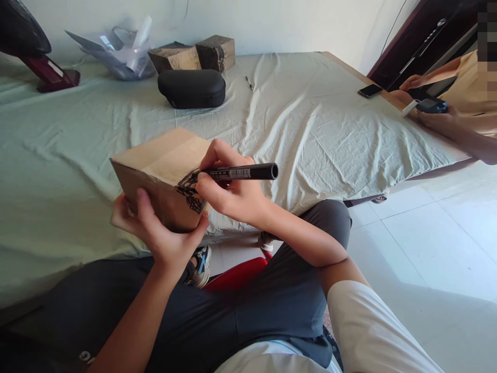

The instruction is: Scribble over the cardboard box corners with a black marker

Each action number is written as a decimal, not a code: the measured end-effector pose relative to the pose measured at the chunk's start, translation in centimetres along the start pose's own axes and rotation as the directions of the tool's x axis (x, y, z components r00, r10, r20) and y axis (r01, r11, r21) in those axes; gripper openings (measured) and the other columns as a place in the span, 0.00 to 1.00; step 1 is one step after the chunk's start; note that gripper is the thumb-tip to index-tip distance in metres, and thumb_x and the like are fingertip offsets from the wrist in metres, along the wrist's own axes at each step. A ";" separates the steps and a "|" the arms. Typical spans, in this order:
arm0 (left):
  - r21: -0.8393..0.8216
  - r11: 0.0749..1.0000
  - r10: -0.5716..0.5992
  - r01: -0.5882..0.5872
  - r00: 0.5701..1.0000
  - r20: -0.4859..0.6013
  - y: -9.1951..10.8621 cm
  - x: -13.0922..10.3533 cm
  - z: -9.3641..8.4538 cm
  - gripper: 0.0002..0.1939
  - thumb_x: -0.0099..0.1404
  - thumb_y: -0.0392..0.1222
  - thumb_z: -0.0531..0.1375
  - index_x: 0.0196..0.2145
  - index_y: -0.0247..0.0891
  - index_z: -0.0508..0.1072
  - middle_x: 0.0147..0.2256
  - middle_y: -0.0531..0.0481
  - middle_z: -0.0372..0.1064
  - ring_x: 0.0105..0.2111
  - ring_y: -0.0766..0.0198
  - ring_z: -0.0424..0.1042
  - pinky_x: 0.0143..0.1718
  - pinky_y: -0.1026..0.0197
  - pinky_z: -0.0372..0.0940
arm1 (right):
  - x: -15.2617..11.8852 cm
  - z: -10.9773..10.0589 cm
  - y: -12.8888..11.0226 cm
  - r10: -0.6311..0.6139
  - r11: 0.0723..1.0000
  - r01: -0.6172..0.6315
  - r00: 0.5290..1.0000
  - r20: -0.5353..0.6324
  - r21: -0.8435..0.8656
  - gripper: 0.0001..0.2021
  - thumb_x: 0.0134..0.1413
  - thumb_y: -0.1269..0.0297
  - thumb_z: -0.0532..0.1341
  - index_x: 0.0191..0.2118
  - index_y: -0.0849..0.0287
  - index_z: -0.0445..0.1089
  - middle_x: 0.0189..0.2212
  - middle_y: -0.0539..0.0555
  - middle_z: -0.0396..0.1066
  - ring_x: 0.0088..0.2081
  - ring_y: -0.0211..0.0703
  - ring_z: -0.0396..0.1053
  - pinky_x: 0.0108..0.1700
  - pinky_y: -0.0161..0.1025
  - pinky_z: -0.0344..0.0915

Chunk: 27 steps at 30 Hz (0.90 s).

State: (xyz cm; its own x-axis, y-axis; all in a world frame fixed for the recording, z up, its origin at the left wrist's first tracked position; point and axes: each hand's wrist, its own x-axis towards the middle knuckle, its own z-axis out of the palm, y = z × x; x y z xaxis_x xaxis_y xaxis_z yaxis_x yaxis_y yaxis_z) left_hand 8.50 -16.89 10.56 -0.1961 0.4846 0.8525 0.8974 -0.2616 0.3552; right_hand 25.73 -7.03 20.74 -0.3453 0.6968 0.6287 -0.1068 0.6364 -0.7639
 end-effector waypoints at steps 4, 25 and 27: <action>0.015 1.000 0.008 -0.008 1.000 0.011 0.1 0.1 -0.1 0.64 0.54 0.56 0.79 0.80 0.41 0.55 0.72 0.27 0.47 0.74 0.23 0.54 0.76 0.22 0.56 | 0.1 -0.2 0.6 0.036 0.999 -0.036 0.999 -0.011 -0.031 0.12 0.66 0.58 0.68 0.37 0.50 0.63 0.26 0.42 0.61 0.25 0.35 0.55 0.27 0.37 0.58; 0.025 1.000 0.011 -0.011 1.000 0.023 0.1 0.1 -0.2 0.62 0.56 0.54 0.77 0.81 0.41 0.54 0.73 0.26 0.46 0.75 0.23 0.54 0.74 0.20 0.57 | 0.4 -0.6 2.4 0.136 0.990 -0.133 0.989 -0.061 0.044 0.08 0.68 0.63 0.65 0.38 0.51 0.64 0.27 0.43 0.60 0.26 0.36 0.58 0.28 0.36 0.64; 0.020 1.000 -0.008 0.007 1.000 0.023 0.2 0.2 -0.3 0.61 0.57 0.54 0.77 0.80 0.43 0.54 0.73 0.27 0.46 0.75 0.22 0.54 0.74 0.18 0.58 | 0.4 -0.7 2.7 0.134 0.990 -0.131 0.989 -0.066 0.051 0.09 0.68 0.62 0.65 0.37 0.51 0.64 0.27 0.43 0.59 0.26 0.36 0.58 0.26 0.35 0.64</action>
State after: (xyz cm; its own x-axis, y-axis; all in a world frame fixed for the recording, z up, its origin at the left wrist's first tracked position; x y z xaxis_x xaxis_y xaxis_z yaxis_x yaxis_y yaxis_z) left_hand 8.47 -17.13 10.87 -0.1937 0.5058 0.8407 0.9036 -0.2419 0.3537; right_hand 25.94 -4.81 19.07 -0.2939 0.7962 0.5289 -0.1084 0.5220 -0.8460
